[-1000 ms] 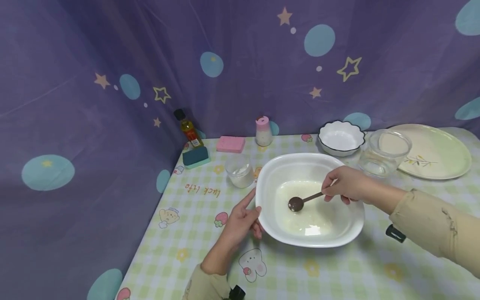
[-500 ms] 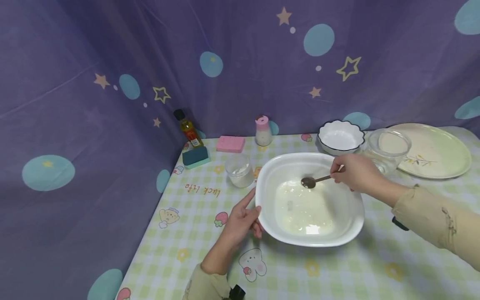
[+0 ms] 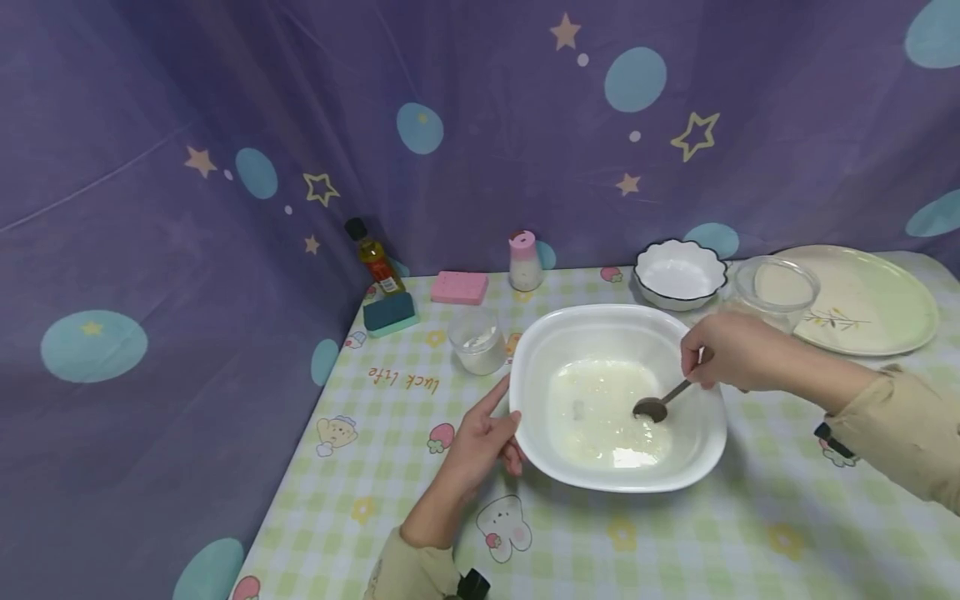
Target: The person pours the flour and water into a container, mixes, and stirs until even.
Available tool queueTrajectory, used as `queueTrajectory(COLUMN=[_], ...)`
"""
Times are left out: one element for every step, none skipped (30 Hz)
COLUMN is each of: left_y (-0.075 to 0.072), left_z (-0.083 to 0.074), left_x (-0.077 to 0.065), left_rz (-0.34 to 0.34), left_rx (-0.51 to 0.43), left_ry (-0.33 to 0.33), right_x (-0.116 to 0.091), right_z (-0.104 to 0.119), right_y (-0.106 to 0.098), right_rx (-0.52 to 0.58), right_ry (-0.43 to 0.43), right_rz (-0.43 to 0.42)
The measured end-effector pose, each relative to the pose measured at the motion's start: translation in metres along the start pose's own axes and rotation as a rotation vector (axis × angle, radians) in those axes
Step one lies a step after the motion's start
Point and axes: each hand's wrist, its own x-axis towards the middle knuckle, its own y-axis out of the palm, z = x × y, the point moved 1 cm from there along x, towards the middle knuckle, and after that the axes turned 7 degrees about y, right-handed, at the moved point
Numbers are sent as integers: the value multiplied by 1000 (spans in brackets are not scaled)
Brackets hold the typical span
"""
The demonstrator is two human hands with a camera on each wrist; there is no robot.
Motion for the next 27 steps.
queueTrajectory(left_y=[0,0,0,0,0,0,0,0,0,0,0,-1,0,0,0,0,0,0,0,0,0,0,0,0,0,0,0], left_z=[0,0,0,0,0,0,0,0,0,0,0,0,0,0,0,0,0,0,0,0,0,0,0,0,0,0,-1], left_x=[0,0,0,0,0,0,0,0,0,0,0,0,0,0,0,0,0,0,0,0,0,0,0,0,0,0,-1], left_rz=[1,2,3,3,3,4,3,4,4,4,5,6,7,8,8,7,7,6,6,5,6,7,9,10,12,14,14], left_rx=[-1,-1,0,2,2,3,5,5,5,5,5,5,4,4,4,4,3,2,0,-3,-7,-10,-13,-16,-18,-18,-18], left_ry=[0,0,1,0,0,1,0,1,2,3,5,7,9,11,12,11,11,10,11,13,15,17,19,20,21,22,22], right_x=[0,0,1,1,2,4,5,7,8,10,12,14,16,18,21,23,25,27,29,30,31,31,31,30,29,28,26], right_z=[1,3,4,6,7,9,10,12,14,16,18,20,22,24,26,27,28,29,30,30,30,30,29,28,26,25,24], right_y=[1,2,3,5,8,10,13,16,19,23,26,29,31,34,36,37,38,38,39,38,37,36,33,31,28,24,20], right_rx=[15,33,55,74,99,123,144,162,171,176,179,170,152,131,107,78,43,4,-31,-59,-88,-118,-143,-159,-176,-193,-209], right_ry=[2,3,5,-1,-6,-11,-16,-19,-24,-29,-35,-48,-65,-87,-109,-126,-143,-156,-163,-162,-158,-149,-138,-125,-112,-99,-90], right_rz=[24,46,66,78,90,99,103,104,97,85,70,46,13,-26,-69,-113,-165,-216,-264,-303,-339,-368,-386,-391,-388,-379,-363])
